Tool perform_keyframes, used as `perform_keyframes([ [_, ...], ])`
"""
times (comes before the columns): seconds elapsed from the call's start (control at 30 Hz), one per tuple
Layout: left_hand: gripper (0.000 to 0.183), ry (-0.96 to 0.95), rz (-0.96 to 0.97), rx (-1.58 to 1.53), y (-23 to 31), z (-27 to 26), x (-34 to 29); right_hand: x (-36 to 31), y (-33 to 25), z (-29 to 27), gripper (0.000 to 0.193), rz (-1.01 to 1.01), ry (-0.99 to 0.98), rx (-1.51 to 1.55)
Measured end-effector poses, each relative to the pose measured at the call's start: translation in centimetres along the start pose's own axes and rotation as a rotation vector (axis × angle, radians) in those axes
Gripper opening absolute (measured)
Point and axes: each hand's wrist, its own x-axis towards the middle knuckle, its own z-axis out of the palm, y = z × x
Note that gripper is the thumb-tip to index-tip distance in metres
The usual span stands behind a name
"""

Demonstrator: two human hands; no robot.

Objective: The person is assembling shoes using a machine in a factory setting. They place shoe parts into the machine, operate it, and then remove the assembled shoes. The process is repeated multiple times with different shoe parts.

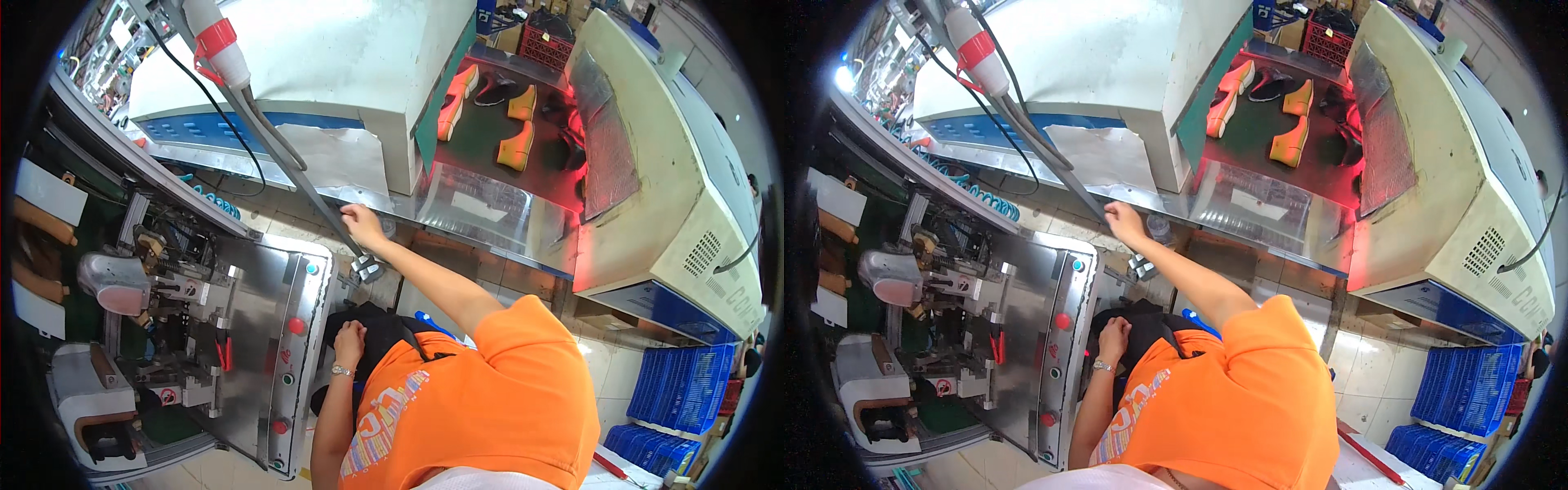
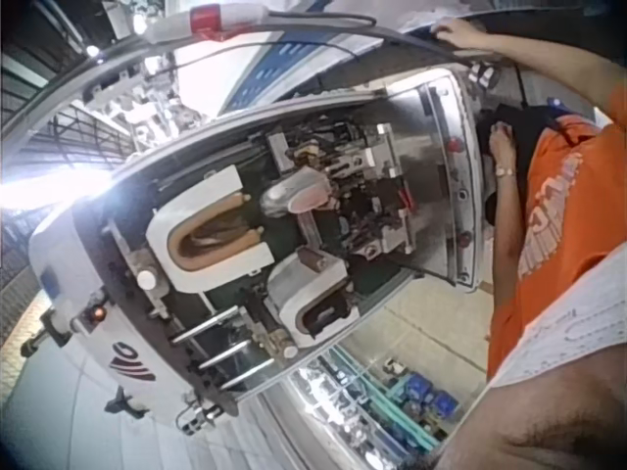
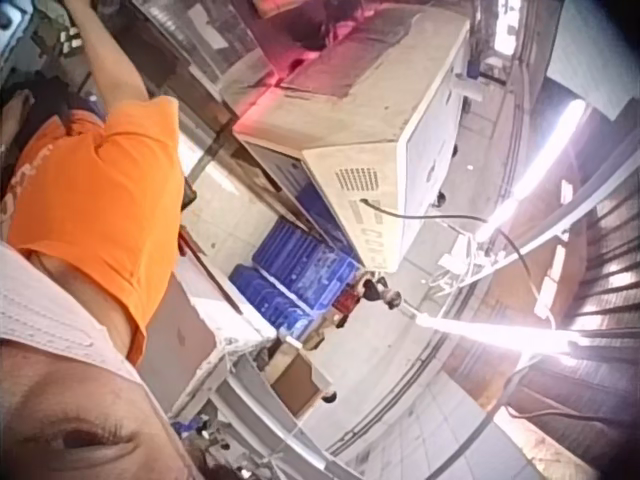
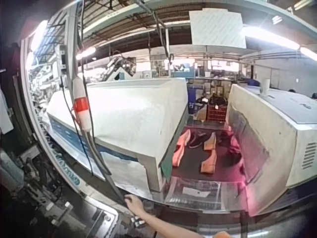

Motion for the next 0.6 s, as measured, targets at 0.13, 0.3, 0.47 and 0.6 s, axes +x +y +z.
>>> perform_keyframes([
  [0.13,0.013,0.021,0.021,-0.049,-0.1,0.5,-0.3,1.1,-1.3,5.3,0.021,0.084,-0.082,-0.072],
  [0.3,0.014,0.102,-0.084,-0.091,-0.9,1.3,-1.7,-3.7,-1.4,11.2,0.024,0.028,-0.206,-0.314],
  [0.47,0.014,0.022,-0.077,-0.102,-1.0,1.2,-0.6,-4.4,-3.2,10.3,0.022,-0.096,-0.087,-0.482],
  [0.6,0.012,-0.066,-0.056,-0.085,-1.6,1.6,0.5,-4.4,-3.1,10.3,0.022,-0.150,-0.070,-0.497],
])
